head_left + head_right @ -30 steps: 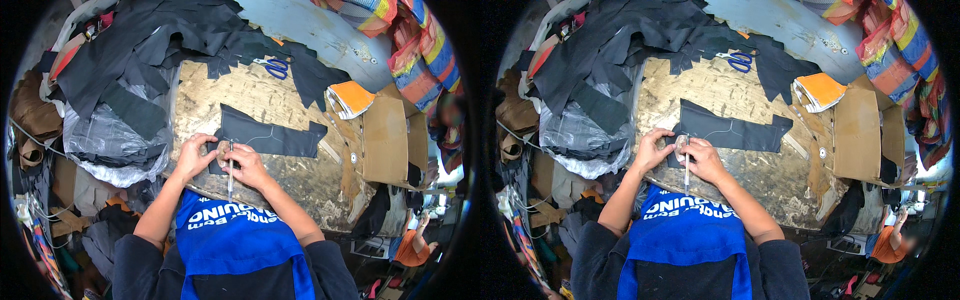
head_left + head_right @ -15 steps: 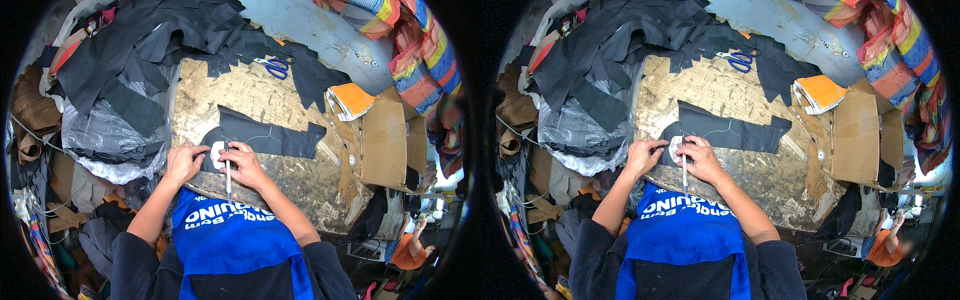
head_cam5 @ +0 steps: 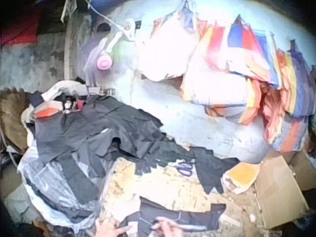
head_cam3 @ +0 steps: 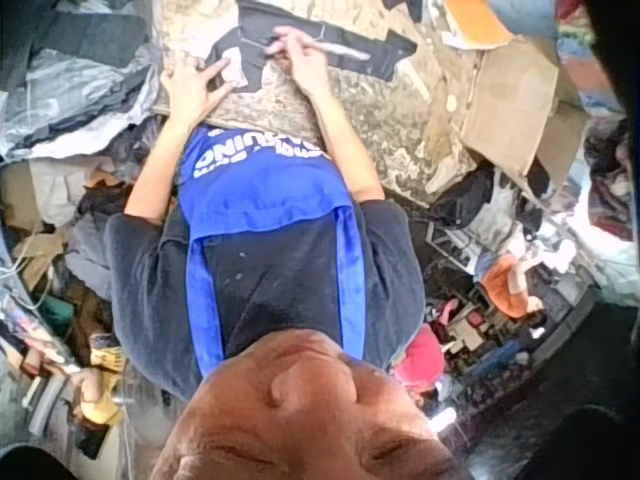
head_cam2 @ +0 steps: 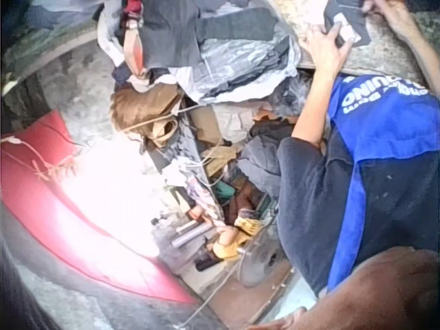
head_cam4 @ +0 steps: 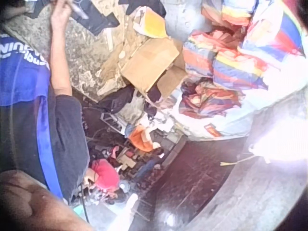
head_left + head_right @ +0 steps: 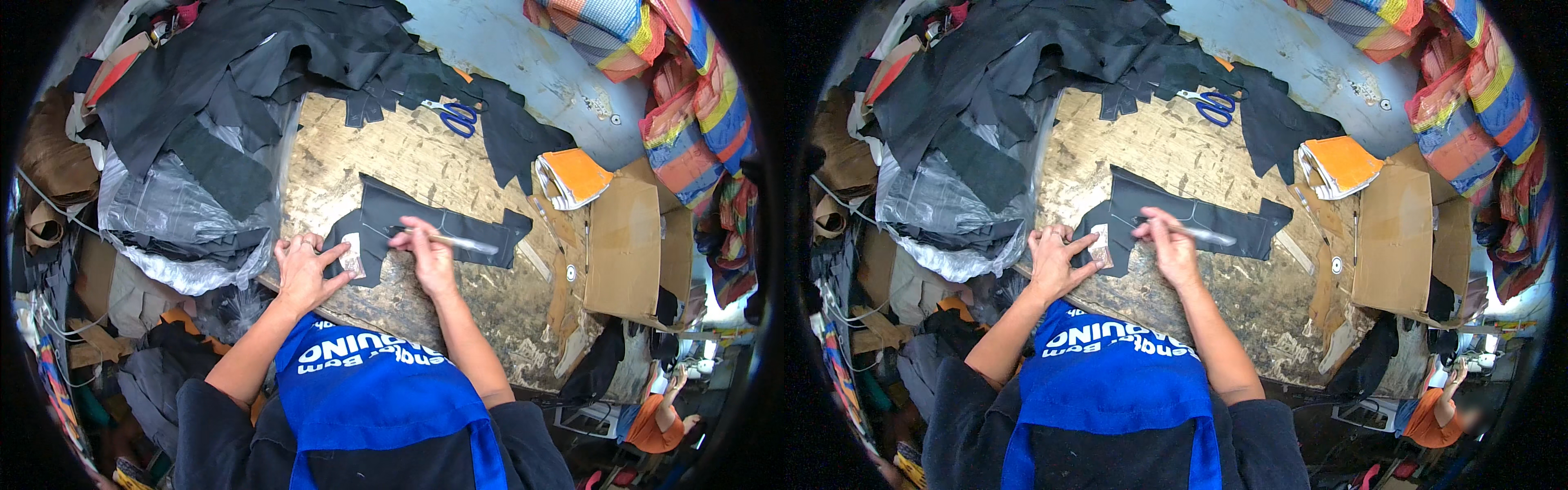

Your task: The person marks and cuts black fabric pieces using a ruler, marker, and scissors. They trace patterns onto the fabric, cut along the marked lines, and then fold and stack the cut pieces on the workbench.

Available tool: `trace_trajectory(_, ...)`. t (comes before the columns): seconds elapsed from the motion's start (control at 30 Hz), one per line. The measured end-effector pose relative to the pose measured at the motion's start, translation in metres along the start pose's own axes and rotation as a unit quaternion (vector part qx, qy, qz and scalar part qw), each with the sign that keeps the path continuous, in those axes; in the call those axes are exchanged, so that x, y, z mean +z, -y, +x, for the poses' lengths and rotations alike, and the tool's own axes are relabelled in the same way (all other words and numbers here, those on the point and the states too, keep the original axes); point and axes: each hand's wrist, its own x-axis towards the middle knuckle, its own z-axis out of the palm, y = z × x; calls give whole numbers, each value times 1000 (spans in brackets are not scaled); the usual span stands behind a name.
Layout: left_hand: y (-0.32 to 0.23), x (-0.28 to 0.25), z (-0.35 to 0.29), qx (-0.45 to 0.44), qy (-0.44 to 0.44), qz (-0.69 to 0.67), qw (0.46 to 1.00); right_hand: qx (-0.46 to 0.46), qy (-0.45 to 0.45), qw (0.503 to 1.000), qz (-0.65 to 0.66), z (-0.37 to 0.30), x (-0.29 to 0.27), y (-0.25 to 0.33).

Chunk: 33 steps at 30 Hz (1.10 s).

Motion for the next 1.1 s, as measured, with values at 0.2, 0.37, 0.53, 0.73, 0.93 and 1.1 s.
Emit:
trace_trajectory(0.2, -1, 1, -1, -9, -7, -15, 1000, 53, 28, 998, 9, -11, 10, 0)
trace_trajectory(0.37, -1, -3, 1, -25, 29, -26, 999, 57, 130, 988, -64, -15, 38, -6)
trace_trajectory(0.53, -2, -10, 3, -7, 35, -19, 999, -99, 190, 941, -261, -8, 38, 6)
trace_trajectory(0.73, -4, 1, 3, -31, -11, -17, 999, -162, 144, 935, -279, 4, 57, 9)
trace_trajectory(0.93, -12, 15, -9, -97, -68, -39, 992, -82, 100, 951, -281, 17, 67, 11)
trace_trajectory(1.1, -18, 14, -16, -88, -71, -1, 994, -85, 58, 954, -281, 24, 70, 10)
